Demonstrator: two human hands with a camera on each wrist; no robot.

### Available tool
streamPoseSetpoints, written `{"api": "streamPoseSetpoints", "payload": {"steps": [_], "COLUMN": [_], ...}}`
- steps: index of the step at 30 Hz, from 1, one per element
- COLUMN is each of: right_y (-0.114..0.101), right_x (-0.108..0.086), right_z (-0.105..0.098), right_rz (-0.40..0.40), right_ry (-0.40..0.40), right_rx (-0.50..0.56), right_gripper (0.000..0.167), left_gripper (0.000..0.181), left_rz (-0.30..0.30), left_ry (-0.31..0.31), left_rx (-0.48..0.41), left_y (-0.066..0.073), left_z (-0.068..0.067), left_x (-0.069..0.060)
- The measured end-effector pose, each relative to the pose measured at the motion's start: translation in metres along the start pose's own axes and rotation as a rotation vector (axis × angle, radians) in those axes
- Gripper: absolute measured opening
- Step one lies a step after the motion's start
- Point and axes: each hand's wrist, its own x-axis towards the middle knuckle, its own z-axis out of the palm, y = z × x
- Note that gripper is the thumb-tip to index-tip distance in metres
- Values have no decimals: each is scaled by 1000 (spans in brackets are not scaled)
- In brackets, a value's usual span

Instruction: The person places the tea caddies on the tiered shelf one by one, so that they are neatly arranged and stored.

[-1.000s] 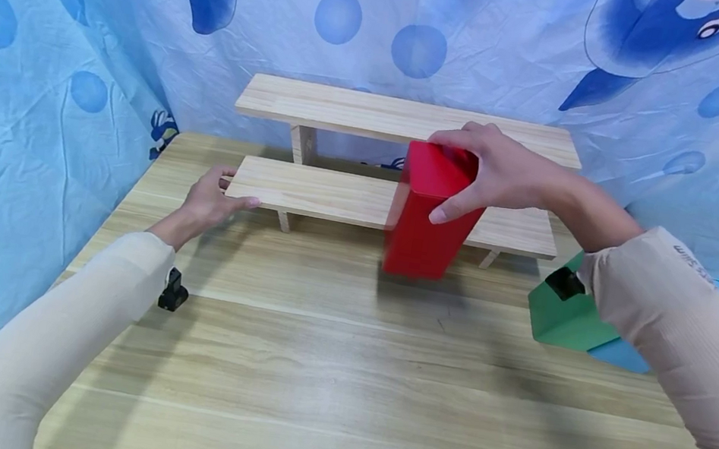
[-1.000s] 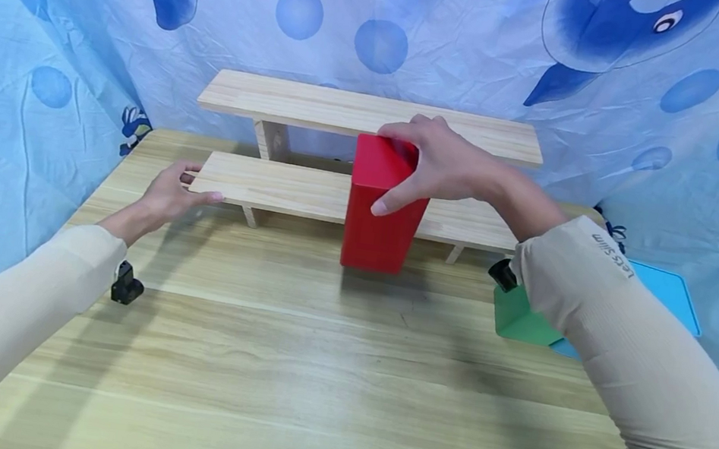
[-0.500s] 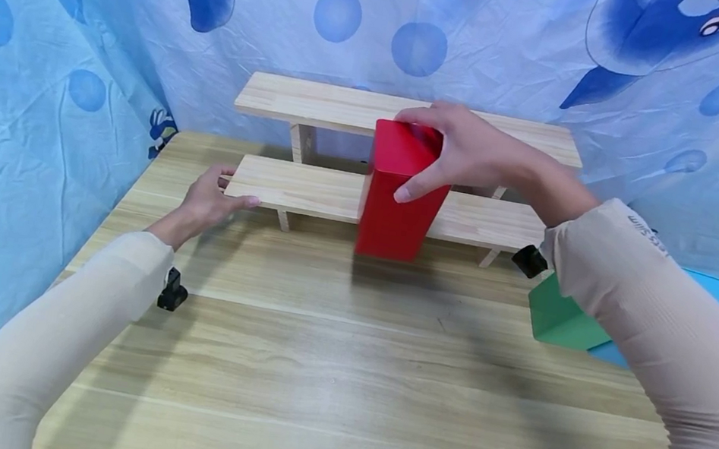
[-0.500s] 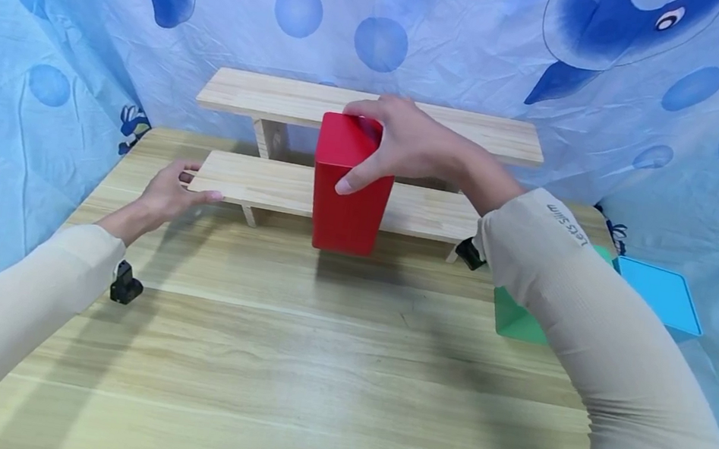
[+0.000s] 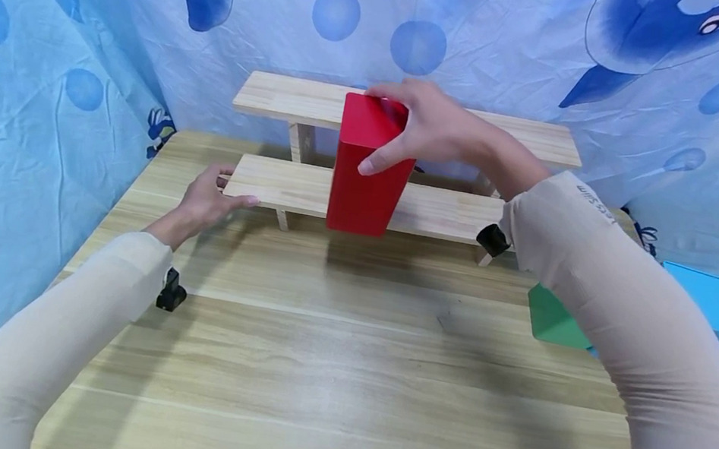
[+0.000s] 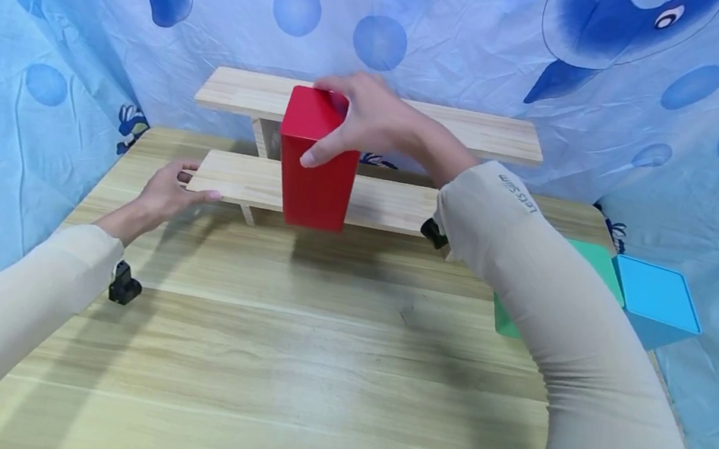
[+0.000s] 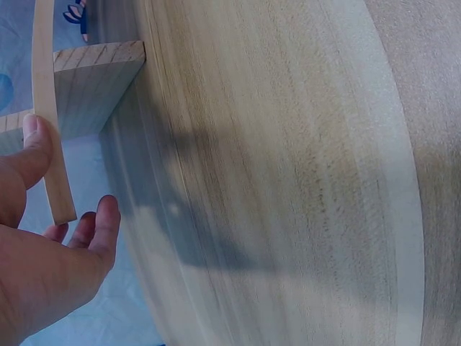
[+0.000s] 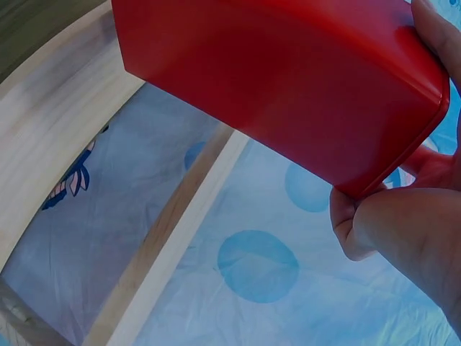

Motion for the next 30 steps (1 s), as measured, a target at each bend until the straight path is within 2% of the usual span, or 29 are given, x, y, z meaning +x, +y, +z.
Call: {"api": "streamPoseSetpoints", "payload": {"steps": [2, 9, 11, 17, 21, 25, 30], "right_y": [0, -1, -2, -6, -9, -11, -13], "right_x": [6, 28, 34, 50, 58, 64, 72], "right_z": [0, 5, 8, 14, 17, 21, 27], "right_rz": [12, -5, -1, -3, 31, 30, 42], "right_ry": [15, 38, 38, 33, 36, 31, 32], "right_rx": [-12, -18, -22, 14, 3, 16, -50], "right_gripper": [83, 74, 76, 72, 77, 77, 78], "left_gripper": [76, 78, 78, 77, 76, 76, 75], "left_rz": [-7, -12, -9, -3, -1, 7, 8], "left_ry": [-2, 4, 2, -4, 0, 0, 5], "left_rx": [-4, 11, 11, 9, 12, 13, 11], "left_y": [1, -1, -2, 0, 1, 1, 1], "left_z": [0, -3, -3, -1, -1, -1, -1], "left_x": [0, -1, 0, 0, 1, 0, 1]}}
